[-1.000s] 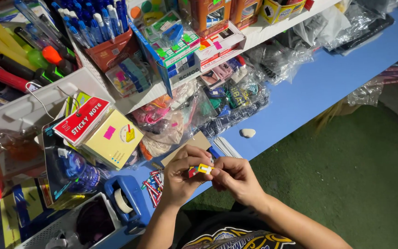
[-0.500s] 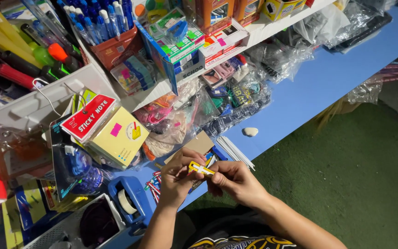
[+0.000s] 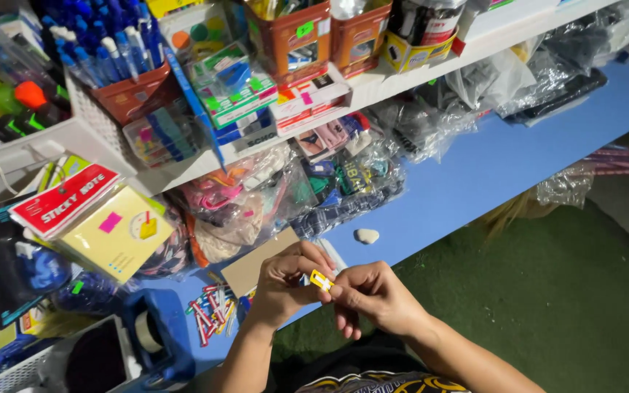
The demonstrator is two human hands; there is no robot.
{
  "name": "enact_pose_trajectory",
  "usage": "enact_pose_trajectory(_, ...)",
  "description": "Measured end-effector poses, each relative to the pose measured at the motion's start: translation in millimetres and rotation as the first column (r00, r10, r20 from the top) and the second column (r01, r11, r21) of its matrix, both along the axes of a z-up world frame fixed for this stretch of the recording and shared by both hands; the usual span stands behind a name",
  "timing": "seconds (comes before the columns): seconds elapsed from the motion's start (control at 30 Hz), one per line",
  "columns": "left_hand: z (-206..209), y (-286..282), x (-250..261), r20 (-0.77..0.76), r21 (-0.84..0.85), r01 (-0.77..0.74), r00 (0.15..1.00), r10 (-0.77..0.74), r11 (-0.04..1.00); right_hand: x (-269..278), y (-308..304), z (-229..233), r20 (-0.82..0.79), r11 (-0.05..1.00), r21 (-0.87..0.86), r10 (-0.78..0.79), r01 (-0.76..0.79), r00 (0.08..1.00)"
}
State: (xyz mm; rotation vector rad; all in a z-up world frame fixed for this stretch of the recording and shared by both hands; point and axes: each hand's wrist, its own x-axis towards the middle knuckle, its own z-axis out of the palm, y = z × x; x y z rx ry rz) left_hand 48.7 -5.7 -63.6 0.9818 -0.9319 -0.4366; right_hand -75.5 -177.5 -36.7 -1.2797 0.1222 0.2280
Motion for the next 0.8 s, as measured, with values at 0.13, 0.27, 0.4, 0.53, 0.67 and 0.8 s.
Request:
enact_pose_trajectory(0.13,-1,-18,-5,0.087,0.045,-0.014,0.996,0.011,0.999,-4,-24,2,0.012,0.998,0.036,0.053,-0.053,0.999)
enact_pose_trajectory(0.27,-6,-30,-5,0.056,0.063,0.026,0.998,-0.03,0.998,-3,-40,-1,-0.057,0.997,-0.005,0.08,-0.08,0.995)
enact_pose_trajectory(0.4,-14,-26,-3,0.115,0.165,-0.097,0.99,0.078,0.982,5,-37,-21,-0.026,0.996,0.037,0.077,-0.076,0.997)
enact_pose_trajectory(0.53,-27,-14,-8,-0.14,0.21,-0.059,0.986,0.09,0.976,14,-27,-27,0.024,0.993,0.069,0.092,-0.093,0.995)
enact_pose_trajectory(0.67,-36,-1,-14,-0.249,0.057,-0.048,0.967,0.061,0.997,17,-17,-25,0.043,0.989,0.091,0.111,-0.115,0.993)
enact_pose_trajectory(0.8,-24,7,-14,-0.052,0.039,-0.12,0.991,0.122,0.992,19,-4,-11,-0.023,0.995,0.001,0.103,-0.103,0.994)
